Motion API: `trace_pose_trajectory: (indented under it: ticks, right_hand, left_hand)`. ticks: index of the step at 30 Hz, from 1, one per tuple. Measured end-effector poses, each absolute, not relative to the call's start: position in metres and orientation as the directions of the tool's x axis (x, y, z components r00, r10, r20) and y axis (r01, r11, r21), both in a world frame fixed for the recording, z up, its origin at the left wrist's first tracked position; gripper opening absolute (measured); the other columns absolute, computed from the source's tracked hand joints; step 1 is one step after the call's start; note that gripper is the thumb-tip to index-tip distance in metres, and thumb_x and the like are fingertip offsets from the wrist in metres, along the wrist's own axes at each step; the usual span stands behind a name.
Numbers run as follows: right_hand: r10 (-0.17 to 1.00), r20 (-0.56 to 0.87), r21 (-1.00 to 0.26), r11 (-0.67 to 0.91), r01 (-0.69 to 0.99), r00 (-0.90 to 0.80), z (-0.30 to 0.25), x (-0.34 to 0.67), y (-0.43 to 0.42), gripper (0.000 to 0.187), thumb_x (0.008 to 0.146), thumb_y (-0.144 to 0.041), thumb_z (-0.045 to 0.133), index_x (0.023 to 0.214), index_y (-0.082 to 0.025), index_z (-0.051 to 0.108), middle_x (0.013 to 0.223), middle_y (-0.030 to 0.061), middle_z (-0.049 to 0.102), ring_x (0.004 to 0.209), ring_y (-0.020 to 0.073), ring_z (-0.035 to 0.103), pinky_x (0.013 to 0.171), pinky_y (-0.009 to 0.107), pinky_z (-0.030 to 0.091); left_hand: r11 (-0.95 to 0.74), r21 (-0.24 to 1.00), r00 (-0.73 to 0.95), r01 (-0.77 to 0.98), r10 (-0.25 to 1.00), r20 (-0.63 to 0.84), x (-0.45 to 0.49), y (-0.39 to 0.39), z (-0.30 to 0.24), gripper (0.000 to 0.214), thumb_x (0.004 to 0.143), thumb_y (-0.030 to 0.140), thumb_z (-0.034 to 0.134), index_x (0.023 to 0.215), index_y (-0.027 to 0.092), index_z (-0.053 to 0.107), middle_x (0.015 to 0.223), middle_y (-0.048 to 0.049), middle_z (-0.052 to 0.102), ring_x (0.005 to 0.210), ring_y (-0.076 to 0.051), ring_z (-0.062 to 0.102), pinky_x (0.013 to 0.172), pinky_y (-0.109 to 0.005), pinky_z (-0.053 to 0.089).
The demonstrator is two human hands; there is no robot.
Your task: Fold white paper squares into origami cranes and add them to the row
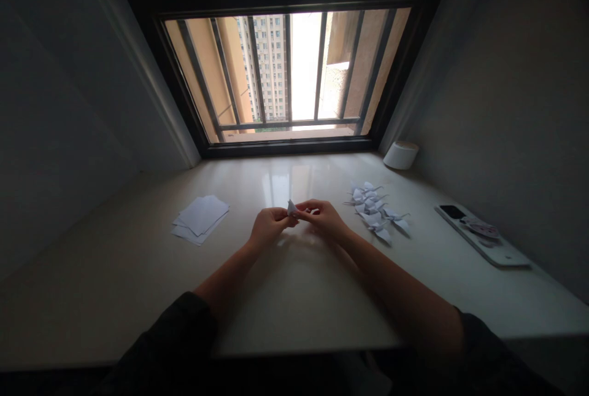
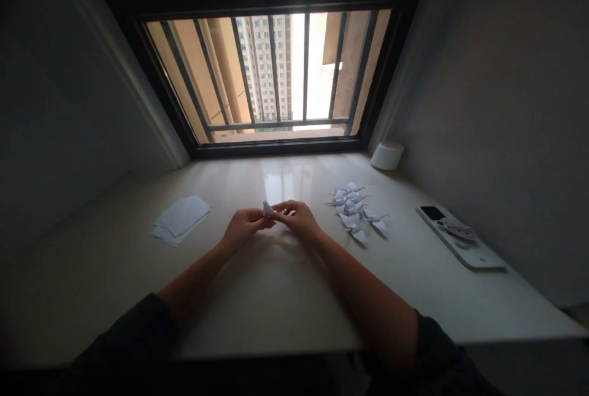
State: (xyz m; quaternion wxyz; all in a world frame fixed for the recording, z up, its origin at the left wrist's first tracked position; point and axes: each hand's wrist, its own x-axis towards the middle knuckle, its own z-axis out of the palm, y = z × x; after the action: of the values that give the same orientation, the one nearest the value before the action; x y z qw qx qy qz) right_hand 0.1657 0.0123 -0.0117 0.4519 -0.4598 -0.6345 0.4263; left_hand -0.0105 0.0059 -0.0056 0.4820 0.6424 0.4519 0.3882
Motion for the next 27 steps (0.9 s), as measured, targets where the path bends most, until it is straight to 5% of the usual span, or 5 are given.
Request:
trace_pose_trajectory:
  ticks: [7, 12, 27]
  right_hand:
    - [0.979, 0.178, -0.959, 0.195, 0.207, -0.099, -0.015, 0.167, 0.013, 0.036, 0.066, -0.050, 0.067, 0.078, -0.017, 0.072, 0.075, 0.0054, 0.070, 0.068, 0.0178, 0.061, 0.061, 0.028, 0.044]
    - [0.976, 0.177, -0.941, 0.205, 0.270, -0.124, -0.015, 0.169, 0.015, 0.033, 0.069, -0.048, 0.064, 0.076, -0.017, 0.071, 0.074, 0.0049, 0.070, 0.070, 0.0178, 0.061, 0.064, 0.027, 0.044]
    - [0.953, 0.176, -0.951, 0.230, 0.208, -0.248, -0.009, 0.162, 0.007, 0.033, 0.064, -0.046, 0.070, 0.082, -0.017, 0.071, 0.075, 0.0041, 0.070, 0.063, 0.0150, 0.059, 0.055, 0.024, 0.039]
  left_hand:
    - [-0.193, 0.948, 0.298, 0.252, 0.948, 0.114, -0.010, 0.002, -0.001, 0.038, 0.064, 0.046, 0.071, 0.090, 0.019, 0.072, 0.081, -0.0065, 0.073, 0.079, -0.024, 0.068, 0.068, -0.030, 0.049]
    - [-0.220, 0.959, 0.106, 0.177, 0.973, 0.204, -0.011, 0.008, 0.002, 0.043, 0.071, 0.048, 0.065, 0.103, 0.019, 0.069, 0.093, -0.0087, 0.072, 0.086, -0.022, 0.066, 0.071, -0.030, 0.050]
    - [-0.253, 0.965, 0.066, 0.060, 0.966, 0.250, -0.009, 0.007, 0.005, 0.030, 0.069, 0.043, 0.068, 0.079, 0.016, 0.069, 0.077, -0.0052, 0.070, 0.074, -0.018, 0.064, 0.069, -0.029, 0.049]
